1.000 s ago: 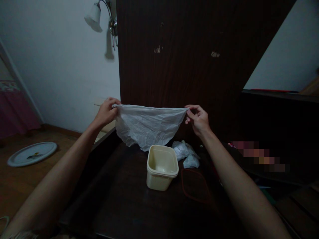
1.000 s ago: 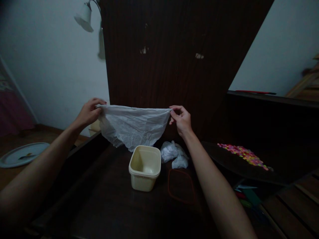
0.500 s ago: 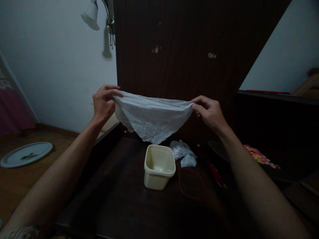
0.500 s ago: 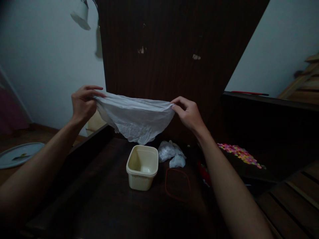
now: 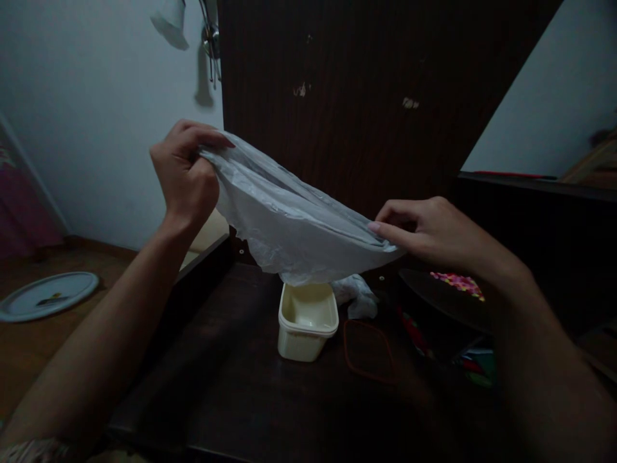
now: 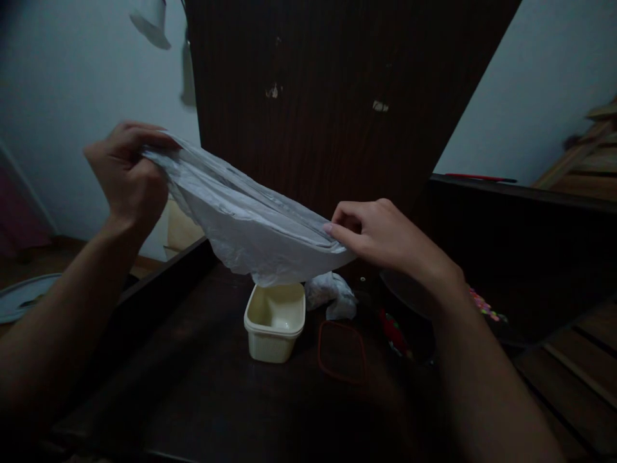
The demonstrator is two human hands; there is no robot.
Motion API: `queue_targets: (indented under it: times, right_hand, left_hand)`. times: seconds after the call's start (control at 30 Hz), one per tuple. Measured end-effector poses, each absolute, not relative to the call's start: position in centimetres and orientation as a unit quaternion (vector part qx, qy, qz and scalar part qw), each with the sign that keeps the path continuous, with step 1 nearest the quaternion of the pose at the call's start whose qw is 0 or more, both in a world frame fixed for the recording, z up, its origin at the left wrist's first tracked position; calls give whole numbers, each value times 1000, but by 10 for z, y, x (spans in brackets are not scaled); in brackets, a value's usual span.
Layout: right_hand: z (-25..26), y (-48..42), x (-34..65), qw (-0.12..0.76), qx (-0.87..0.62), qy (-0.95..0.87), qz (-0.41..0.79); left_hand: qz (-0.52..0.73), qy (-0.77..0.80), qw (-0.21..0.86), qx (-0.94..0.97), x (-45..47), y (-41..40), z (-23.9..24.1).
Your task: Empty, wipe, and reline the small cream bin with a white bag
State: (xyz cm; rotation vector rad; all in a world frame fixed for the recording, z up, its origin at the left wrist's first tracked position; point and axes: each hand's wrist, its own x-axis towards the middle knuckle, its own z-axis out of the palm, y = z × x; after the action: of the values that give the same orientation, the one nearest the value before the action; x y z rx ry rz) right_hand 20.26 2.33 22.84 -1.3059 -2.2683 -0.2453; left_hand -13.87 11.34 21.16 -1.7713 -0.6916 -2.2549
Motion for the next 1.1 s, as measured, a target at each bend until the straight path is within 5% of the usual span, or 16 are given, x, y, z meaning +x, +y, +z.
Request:
queue_targets:
  times: [0.77,0.93,1.1]
  right_hand:
    - [245,-25,215,410,-488,-745,-195]
    - [224,-8,221,323,-504,-791,-131]
    - [180,19,221,126,-560,-813,-99]
  left_hand:
    - [-773,-281,45,-567,-135,115,226]
    - [-720,-320,-9,-615,-131,116,203]
    - [-590,-409,-137,-682,-133,129,163]
